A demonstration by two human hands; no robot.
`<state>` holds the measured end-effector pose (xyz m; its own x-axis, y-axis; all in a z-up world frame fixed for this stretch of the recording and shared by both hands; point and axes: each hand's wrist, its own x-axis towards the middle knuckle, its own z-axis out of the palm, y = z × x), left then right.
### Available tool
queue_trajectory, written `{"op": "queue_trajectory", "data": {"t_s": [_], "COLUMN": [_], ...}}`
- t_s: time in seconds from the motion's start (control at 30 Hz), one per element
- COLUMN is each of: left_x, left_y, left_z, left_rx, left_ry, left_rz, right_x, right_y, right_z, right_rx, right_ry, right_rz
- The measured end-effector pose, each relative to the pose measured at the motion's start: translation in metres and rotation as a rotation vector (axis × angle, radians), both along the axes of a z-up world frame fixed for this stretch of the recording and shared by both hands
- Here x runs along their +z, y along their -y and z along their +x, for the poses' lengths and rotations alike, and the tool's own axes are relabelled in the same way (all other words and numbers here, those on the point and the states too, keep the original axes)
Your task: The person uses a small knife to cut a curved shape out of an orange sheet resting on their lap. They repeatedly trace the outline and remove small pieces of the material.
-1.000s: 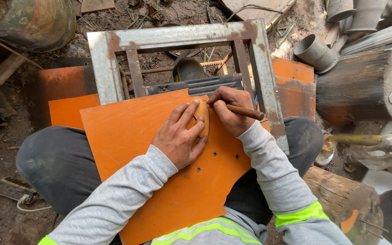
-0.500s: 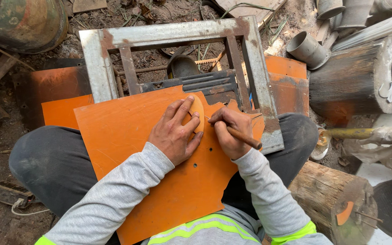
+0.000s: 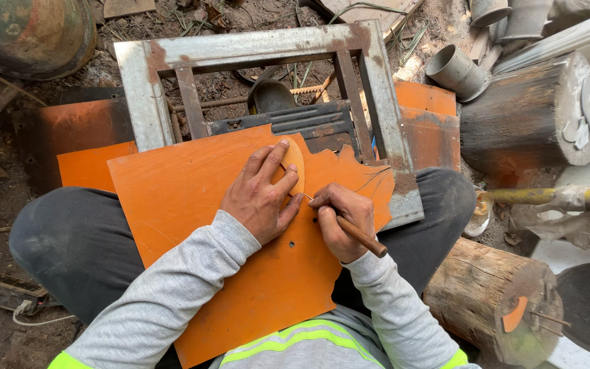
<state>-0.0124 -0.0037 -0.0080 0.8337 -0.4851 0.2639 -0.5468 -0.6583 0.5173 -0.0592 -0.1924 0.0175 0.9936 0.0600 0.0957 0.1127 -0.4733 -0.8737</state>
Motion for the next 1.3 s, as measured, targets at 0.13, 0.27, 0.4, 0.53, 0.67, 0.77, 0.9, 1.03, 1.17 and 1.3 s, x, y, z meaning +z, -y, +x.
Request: {"op": "queue_trajectory", "data": {"t_s": [0.13,0.27,0.4,0.53,0.67,0.77,0.9,1.03,1.17,1.3], "left_x": [-0.001,-0.002,-0.001,-0.001,0.005,0.010,0.013,0.011,0.006,0.004], "left_y": [0.000,0.000,-0.001,-0.006,-0.008,-0.007,-0.003,-0.001,-0.001,-0.002], "left_z": [0.001,0.001,0.000,0.005,0.020,0.032,0.034,0.031,0.028,0.024], "left_rx": [-0.002,0.000,-0.008,-0.036,-0.074,-0.108,-0.104,-0.086,-0.062,-0.065], "left_ry": [0.006,0.003,0.015,0.010,-0.053,-0.137,-0.154,-0.130,-0.090,-0.069], "left_rz": [-0.001,0.006,-0.016,-0.047,-0.004,0.071,0.144,0.141,0.104,0.108], "right_x": [0.000,-0.002,-0.008,-0.014,-0.009,-0.001,0.003,0.002,-0.002,-0.005], "right_y": [0.000,0.000,0.001,0.006,0.008,0.003,-0.005,-0.010,-0.011,-0.012], "right_z": [0.000,-0.003,-0.006,-0.011,-0.015,-0.014,-0.005,0.001,0.003,0.002], "right_rx": [0.005,0.014,0.001,-0.029,0.077,0.141,0.171,0.181,0.180,0.145], "right_ry": [0.007,0.029,0.036,0.044,0.063,0.053,0.108,0.134,0.141,0.134], "right_rz": [0.000,0.015,0.037,0.143,0.130,0.024,-0.056,-0.070,-0.065,-0.077]}}
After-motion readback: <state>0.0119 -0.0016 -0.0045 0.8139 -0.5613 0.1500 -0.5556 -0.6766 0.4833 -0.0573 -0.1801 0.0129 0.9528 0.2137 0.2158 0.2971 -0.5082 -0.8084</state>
